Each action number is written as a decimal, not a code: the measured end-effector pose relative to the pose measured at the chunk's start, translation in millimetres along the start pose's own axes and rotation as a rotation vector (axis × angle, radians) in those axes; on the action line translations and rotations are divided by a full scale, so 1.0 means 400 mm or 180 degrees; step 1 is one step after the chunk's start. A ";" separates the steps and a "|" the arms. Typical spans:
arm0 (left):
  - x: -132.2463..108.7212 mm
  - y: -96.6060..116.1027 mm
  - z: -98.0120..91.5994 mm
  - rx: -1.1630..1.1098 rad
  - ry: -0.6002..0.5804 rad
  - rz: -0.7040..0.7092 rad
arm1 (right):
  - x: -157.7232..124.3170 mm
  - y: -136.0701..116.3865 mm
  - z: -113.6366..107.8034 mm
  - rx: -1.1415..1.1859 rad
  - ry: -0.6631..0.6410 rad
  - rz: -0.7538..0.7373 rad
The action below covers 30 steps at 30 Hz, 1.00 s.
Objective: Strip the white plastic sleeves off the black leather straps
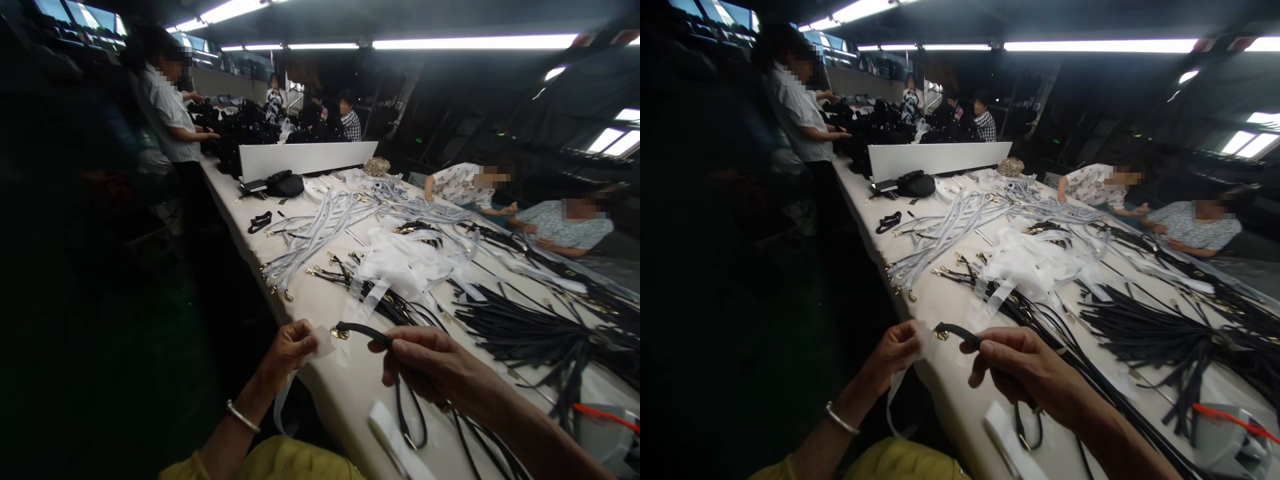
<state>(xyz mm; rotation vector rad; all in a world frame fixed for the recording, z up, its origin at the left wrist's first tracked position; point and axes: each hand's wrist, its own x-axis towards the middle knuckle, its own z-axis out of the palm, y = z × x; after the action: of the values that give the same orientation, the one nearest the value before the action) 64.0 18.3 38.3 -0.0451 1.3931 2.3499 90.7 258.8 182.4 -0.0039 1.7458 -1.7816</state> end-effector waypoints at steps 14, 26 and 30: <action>-0.007 -0.034 -0.059 -0.0054 -0.0308 -0.0086 | -0.015 -0.021 0.064 0.0081 -0.0265 0.0027; -0.024 -0.028 -0.036 -0.0202 -0.0393 -0.0031 | 0.015 0.002 0.065 0.0219 -0.0362 0.0012; -0.032 -0.027 -0.036 -0.0024 -0.0462 0.0043 | 0.012 0.007 0.057 0.0210 -0.0376 0.0051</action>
<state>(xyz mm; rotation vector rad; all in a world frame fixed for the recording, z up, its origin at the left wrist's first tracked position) 77.1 6.2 25.0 0.1308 1.3186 2.3190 97.6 236.5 180.6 -0.0659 1.5992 -1.7897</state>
